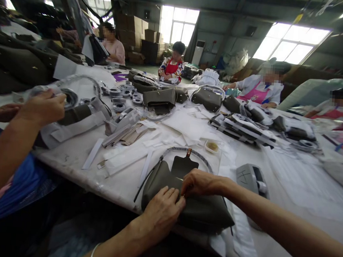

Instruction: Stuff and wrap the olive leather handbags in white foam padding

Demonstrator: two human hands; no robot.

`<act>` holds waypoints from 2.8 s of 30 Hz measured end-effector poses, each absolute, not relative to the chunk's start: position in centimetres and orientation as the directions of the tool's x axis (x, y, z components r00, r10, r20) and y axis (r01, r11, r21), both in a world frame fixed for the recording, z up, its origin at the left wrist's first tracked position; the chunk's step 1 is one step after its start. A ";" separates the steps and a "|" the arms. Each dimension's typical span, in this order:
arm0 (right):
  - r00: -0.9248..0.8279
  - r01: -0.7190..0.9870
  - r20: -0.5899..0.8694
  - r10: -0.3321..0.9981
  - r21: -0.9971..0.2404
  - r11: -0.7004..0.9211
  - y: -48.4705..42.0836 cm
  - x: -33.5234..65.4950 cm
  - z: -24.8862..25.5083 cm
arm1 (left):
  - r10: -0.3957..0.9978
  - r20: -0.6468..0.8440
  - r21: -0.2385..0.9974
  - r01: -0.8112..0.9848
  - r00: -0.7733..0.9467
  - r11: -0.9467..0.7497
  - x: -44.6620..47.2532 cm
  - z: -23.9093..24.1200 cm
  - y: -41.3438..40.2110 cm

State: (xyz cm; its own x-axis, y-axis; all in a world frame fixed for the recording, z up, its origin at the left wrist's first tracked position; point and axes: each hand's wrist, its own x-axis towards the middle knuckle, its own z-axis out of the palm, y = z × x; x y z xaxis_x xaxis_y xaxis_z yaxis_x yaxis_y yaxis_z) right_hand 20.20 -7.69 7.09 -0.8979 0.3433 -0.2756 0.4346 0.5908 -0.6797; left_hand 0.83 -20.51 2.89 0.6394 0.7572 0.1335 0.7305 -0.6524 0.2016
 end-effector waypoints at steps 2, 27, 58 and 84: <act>-0.933 0.359 -0.219 0.286 -0.618 0.699 -7.5 20.1 7.3 | 0.749 0.150 0.206 0.720 0.646 -0.662 0.8 2.9 -20.5; -0.703 0.678 0.172 0.690 -0.128 0.723 -18.5 25.4 0.3 | 0.693 0.252 -0.015 0.718 0.676 -0.696 -2.5 0.8 -19.6; -0.385 0.770 0.170 0.907 -0.483 0.417 -15.8 19.0 -2.1 | 0.723 0.303 -0.071 0.772 0.620 -0.632 -0.3 -3.5 -20.4; -0.597 0.775 -0.086 0.797 -0.317 0.546 -16.3 19.7 0.0 | 0.783 0.265 -0.036 0.817 0.563 -0.575 -5.1 -2.5 -21.4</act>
State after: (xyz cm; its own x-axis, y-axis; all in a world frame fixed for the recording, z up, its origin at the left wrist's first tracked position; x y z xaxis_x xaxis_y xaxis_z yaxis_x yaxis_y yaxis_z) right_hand 19.72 -16.34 0.00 -0.5972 0.7975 -0.0859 0.7753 0.5464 -0.3168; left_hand -5.12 -21.40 -2.54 0.5627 0.7830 0.2650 0.8173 -0.5752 -0.0357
